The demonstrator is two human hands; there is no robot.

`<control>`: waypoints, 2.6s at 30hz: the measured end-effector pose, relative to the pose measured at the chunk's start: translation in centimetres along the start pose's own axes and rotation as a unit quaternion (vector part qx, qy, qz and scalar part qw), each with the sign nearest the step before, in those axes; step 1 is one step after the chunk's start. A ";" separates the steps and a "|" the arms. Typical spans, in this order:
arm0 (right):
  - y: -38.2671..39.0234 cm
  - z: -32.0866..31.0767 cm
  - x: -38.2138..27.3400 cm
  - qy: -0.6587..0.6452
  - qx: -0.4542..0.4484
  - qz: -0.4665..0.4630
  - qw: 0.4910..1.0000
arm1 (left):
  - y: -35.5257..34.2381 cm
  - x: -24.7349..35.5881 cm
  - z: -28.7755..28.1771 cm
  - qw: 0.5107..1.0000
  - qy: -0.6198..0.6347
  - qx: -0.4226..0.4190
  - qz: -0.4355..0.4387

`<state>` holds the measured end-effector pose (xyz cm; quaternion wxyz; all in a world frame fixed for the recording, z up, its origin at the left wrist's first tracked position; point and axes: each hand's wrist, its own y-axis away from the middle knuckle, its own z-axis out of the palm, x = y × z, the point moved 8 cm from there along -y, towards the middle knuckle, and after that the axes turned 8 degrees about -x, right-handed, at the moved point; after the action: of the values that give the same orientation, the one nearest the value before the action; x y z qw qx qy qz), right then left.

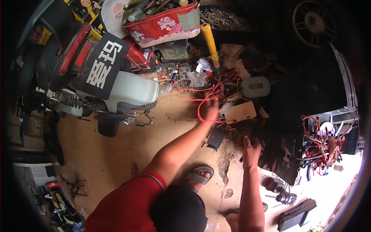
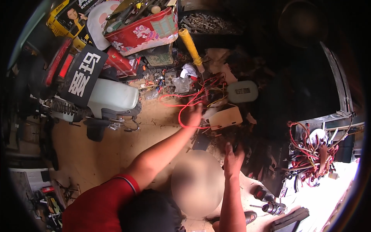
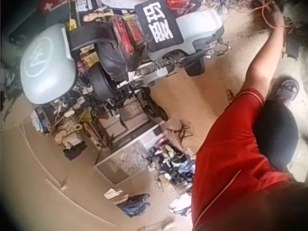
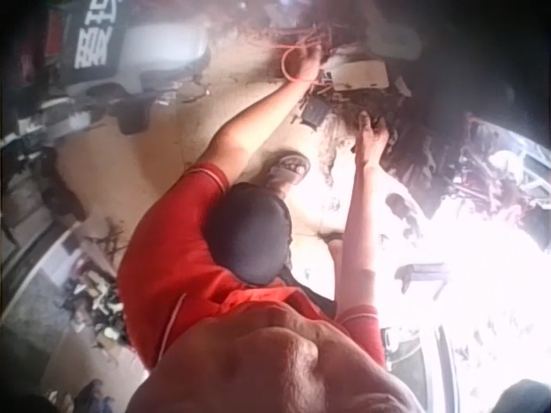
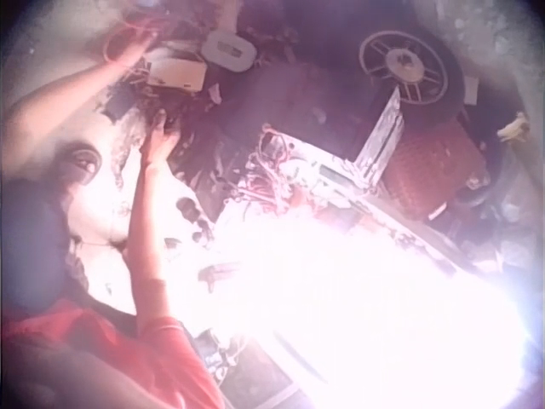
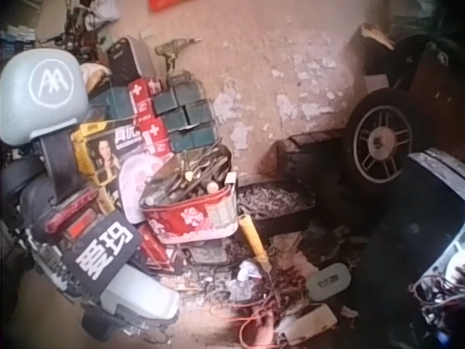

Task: The person handles a small electronic control box, removes internal components, and then sorts through a large bundle of red and black wires on the floor.

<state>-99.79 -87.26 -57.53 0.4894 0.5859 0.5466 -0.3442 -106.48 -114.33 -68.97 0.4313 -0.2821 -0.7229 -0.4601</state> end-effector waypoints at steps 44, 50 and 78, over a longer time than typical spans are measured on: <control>13.5 1.2 4.4 0.093 -0.163 0.102 0.977 | -0.7 33.0 -4.9 0.846 -0.423 -0.004 0.325; 13.2 -0.6 6.4 0.081 -0.134 0.118 0.981 | -1.8 41.1 3.5 0.821 -0.390 -0.084 0.409; 13.0 2.6 5.6 0.102 -0.121 0.089 0.983 | 15.3 16.0 -4.1 0.766 -0.359 -0.055 0.530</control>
<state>-85.83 -87.04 -60.95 0.5274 0.6006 0.5767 -0.1691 -100.20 -111.48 -47.57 0.2989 -0.7882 -0.5342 -0.0630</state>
